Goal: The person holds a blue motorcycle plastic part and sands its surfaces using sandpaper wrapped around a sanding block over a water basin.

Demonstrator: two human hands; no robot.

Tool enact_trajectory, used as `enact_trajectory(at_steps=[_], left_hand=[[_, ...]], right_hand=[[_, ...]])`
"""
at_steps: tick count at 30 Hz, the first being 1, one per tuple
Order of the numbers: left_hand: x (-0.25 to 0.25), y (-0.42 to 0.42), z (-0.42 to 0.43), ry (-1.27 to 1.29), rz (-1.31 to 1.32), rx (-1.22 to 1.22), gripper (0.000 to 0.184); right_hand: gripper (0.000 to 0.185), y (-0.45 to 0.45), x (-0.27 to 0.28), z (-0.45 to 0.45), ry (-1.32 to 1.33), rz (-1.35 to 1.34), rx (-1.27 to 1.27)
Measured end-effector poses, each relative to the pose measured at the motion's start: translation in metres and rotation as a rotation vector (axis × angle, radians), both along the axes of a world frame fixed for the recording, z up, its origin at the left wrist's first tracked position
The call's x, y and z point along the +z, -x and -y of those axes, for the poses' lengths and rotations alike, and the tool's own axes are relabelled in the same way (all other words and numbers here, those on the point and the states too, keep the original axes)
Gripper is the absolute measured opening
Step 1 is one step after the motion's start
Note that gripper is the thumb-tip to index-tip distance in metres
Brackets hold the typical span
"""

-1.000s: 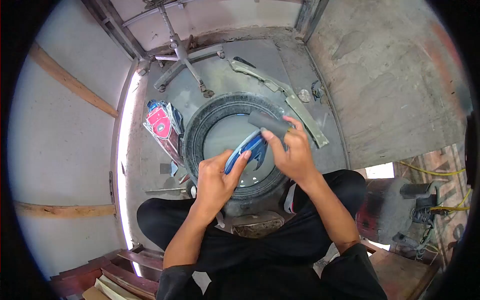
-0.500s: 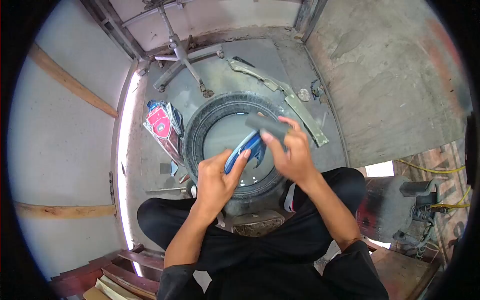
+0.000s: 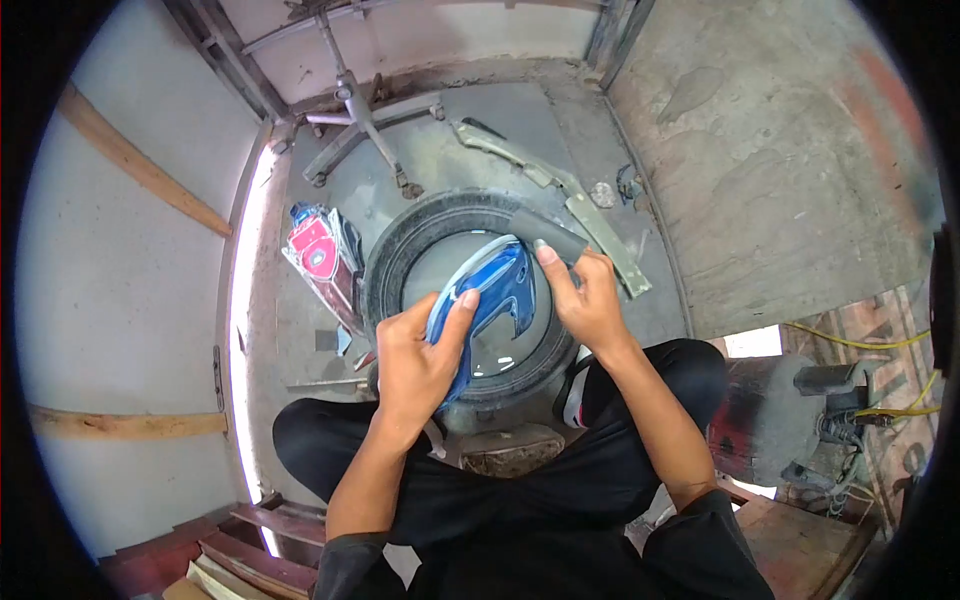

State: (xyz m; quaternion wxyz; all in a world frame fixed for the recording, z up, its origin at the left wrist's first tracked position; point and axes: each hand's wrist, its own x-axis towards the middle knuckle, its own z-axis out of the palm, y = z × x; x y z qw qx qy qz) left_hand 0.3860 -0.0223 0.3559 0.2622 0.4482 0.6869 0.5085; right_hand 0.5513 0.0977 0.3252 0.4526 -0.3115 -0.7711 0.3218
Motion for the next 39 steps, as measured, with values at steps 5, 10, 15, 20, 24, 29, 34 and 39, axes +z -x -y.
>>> enact_trajectory(at_steps=[5, 10, 15, 20, 24, 29, 34, 39], left_hand=[[0.017, 0.019, -0.001, -0.006, 0.241, -0.056, 0.035], [0.01, 0.019, 0.011, 0.059, 0.449, -0.038, 0.036], [-0.018, 0.02, 0.022, -0.021, 0.673, -0.017, 0.035], [-0.026, 0.015, 0.03, -0.031, 0.715, -0.079, 0.038], [-0.024, 0.014, 0.033, 0.003, 0.741, -0.088, 0.038], [-0.031, 0.008, 0.03, 0.044, 0.603, -0.055, 0.037], [-0.037, 0.008, 0.028, 0.009, 0.609, -0.024, 0.04], [-0.045, 0.01, 0.03, 0.0, 0.637, 0.027, 0.041]], right_hand=[[0.031, -0.014, 0.011, 0.016, 0.311, 0.026, -0.071], [0.031, -0.022, 0.014, 0.022, 0.273, -0.098, 0.011], [0.032, -0.027, -0.001, 0.037, 0.16, 0.068, 0.023], [0.03, -0.026, 0.001, 0.045, 0.082, 0.109, 0.022], [0.036, -0.021, -0.002, 0.047, -0.112, 0.212, 0.011], [0.038, -0.003, 0.02, 0.059, -0.212, 0.378, 0.151], [0.044, 0.001, -0.003, 0.047, -0.201, 0.4, -0.009], [0.041, 0.009, -0.005, 0.06, -0.15, 0.323, 0.155]])
